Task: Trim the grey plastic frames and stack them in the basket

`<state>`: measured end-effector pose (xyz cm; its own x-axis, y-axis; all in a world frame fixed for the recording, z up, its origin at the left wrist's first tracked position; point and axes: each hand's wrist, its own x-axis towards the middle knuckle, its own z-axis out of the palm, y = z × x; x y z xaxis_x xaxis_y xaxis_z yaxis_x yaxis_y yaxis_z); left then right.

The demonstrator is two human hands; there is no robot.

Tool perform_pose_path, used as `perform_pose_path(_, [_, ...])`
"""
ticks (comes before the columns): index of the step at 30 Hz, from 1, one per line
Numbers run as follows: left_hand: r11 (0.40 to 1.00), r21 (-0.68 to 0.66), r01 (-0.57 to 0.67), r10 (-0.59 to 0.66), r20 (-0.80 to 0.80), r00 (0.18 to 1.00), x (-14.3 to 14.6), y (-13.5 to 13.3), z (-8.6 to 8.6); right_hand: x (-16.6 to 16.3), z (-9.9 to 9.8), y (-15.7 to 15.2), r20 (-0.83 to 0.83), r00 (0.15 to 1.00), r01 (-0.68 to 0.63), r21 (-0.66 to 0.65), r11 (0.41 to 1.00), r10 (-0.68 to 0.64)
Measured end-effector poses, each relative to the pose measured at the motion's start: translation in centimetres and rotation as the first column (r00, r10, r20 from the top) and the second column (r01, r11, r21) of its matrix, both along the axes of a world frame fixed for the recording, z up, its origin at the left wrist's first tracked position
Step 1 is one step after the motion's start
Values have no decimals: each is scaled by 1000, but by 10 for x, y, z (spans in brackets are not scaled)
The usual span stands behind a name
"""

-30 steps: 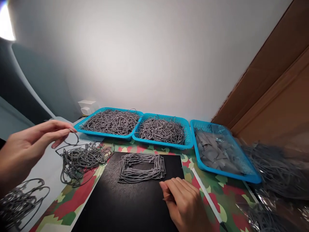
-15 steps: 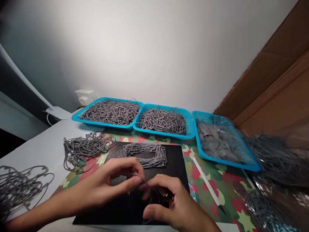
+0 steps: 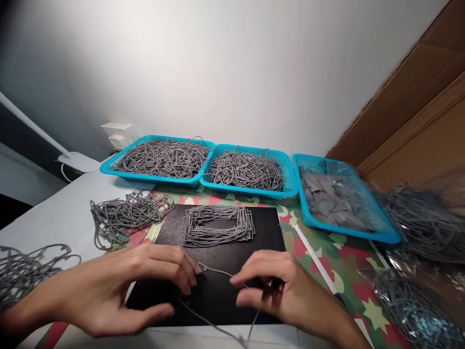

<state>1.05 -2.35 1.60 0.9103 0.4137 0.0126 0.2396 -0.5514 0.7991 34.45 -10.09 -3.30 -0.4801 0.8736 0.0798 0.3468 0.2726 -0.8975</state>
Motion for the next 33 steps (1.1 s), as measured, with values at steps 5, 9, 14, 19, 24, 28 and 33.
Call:
perform_pose_path(5, [964, 260, -53, 84, -109, 991, -4, 16, -27, 1, -10, 6, 226, 957, 178, 33, 983, -181])
perform_pose_path(9, [970, 224, -97, 117, -80, 990, -2, 16, -51, 7, -2, 4, 387, 921, 53, -17, 998, -43])
perform_pose_path(14, [978, 168, -122, 136, -79, 987, 0, 6, -69, 15, 6, -2, 481, 876, -34, -26, 999, 42])
perform_pose_path(19, [980, 136, -144, 163, -139, 977, 4, 4, -68, 20, 5, -4, 451, 886, -66, -110, 992, 109])
perform_pose_path(24, [971, 149, -185, 207, -151, 967, -2, 0, -71, 19, 0, -1, 407, 913, 28, -101, 994, 15])
perform_pose_path(28, [963, -54, -263, 253, -138, 957, -11, 0, -70, 15, -3, 2, 325, 945, 90, -173, 981, -30])
perform_pose_path(33, [948, -138, -285, 270, -117, 956, -12, 3, -65, 15, -3, 5, 248, 967, 130, -285, 950, -57])
